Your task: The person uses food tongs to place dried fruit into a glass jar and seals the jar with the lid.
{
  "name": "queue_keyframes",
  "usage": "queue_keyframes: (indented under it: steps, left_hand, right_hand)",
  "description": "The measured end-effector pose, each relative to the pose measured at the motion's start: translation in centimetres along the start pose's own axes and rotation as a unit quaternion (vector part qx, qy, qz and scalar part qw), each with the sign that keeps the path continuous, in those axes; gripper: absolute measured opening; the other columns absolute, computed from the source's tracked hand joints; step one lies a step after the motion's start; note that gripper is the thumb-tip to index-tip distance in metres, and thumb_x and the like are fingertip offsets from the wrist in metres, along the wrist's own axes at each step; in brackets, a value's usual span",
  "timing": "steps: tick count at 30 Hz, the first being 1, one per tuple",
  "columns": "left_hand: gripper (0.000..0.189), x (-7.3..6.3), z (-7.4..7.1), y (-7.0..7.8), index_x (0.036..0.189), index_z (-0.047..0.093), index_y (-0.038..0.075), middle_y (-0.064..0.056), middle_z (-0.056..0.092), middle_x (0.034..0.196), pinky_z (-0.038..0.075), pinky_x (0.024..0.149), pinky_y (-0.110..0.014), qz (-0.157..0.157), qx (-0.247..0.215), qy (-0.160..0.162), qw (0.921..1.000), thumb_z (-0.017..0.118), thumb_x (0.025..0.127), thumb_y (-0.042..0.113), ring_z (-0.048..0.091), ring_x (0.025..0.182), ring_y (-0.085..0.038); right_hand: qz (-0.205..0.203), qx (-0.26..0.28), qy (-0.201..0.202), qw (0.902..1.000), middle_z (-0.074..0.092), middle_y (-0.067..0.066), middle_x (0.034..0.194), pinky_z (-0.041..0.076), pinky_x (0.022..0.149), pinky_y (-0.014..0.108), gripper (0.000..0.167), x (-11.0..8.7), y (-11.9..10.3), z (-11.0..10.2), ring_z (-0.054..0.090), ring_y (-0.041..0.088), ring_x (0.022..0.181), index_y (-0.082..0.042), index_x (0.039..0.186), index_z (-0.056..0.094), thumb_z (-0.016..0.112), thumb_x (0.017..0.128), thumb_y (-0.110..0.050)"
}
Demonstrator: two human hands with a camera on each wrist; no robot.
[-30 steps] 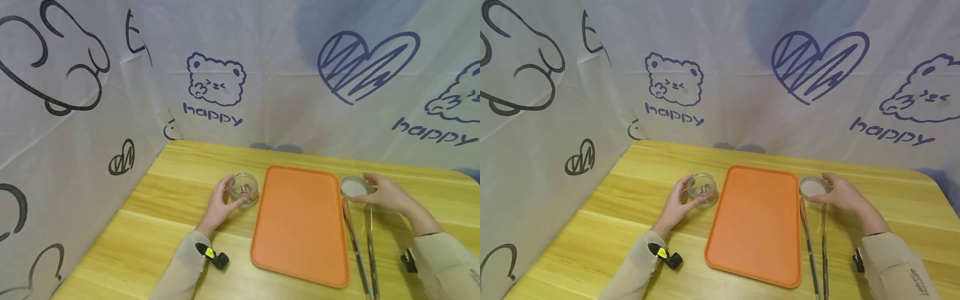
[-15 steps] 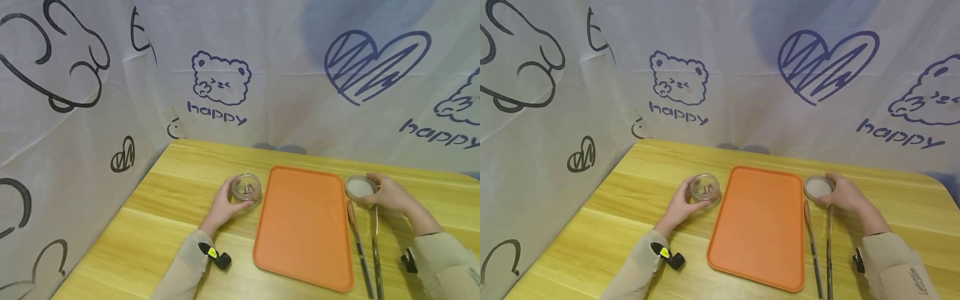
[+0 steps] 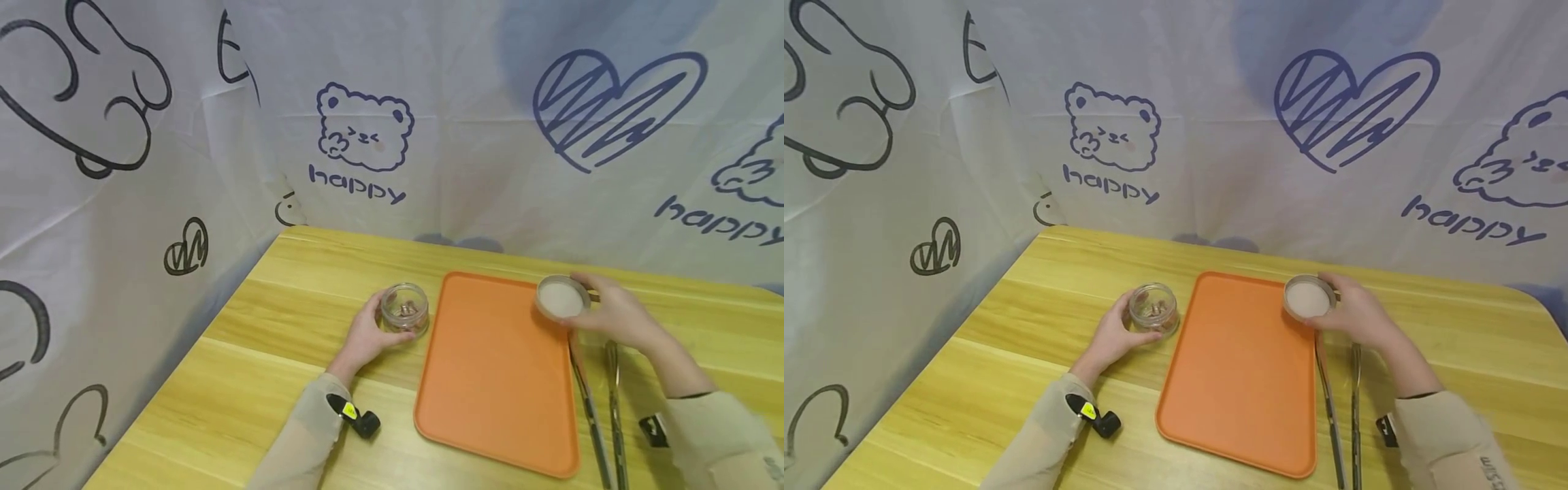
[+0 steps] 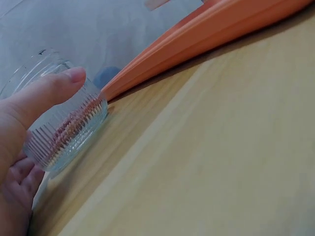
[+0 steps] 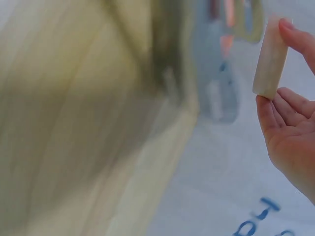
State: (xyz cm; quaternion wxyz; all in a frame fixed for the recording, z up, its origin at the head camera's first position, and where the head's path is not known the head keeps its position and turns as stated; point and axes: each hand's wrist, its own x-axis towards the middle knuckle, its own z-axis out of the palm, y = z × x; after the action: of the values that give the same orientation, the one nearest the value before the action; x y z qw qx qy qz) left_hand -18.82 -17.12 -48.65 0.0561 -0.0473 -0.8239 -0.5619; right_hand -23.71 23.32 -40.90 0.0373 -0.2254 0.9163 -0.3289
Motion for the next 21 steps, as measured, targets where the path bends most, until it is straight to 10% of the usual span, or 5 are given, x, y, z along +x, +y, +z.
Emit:
queue_keyframes:
  steps: [12,21]
  left_hand:
    - [0.087,-0.1,0.1,0.0,0.137,0.047,0.01,-0.006,0.054,0.132,0.039,0.105,-0.04,-0.011,0.005,0.02,0.9997,0.091,0.063,0.019,0.05,0.122,-0.026]
    - [0.084,-0.5,-0.1,0.3,0.134,0.051,0.012,-0.007,0.056,0.13,0.035,0.108,-0.043,0.043,-0.007,0.037,0.9983,0.092,0.061,0.017,0.048,0.123,-0.025]
  right_hand:
    - [-0.087,-0.004,-0.007,0.9961,0.045,0.031,0.134,0.046,0.088,0.059,0.086,2.0,-5.5,2.4,0.049,0.047,0.113,0.011,0.139,0.038,0.085,0.073,-0.019]
    - [-0.147,-0.046,-0.001,0.988,0.048,0.029,0.132,0.034,0.1,0.062,0.086,4.0,-9.0,5.2,0.039,0.047,0.121,0.011,0.137,0.04,0.084,0.067,-0.008]
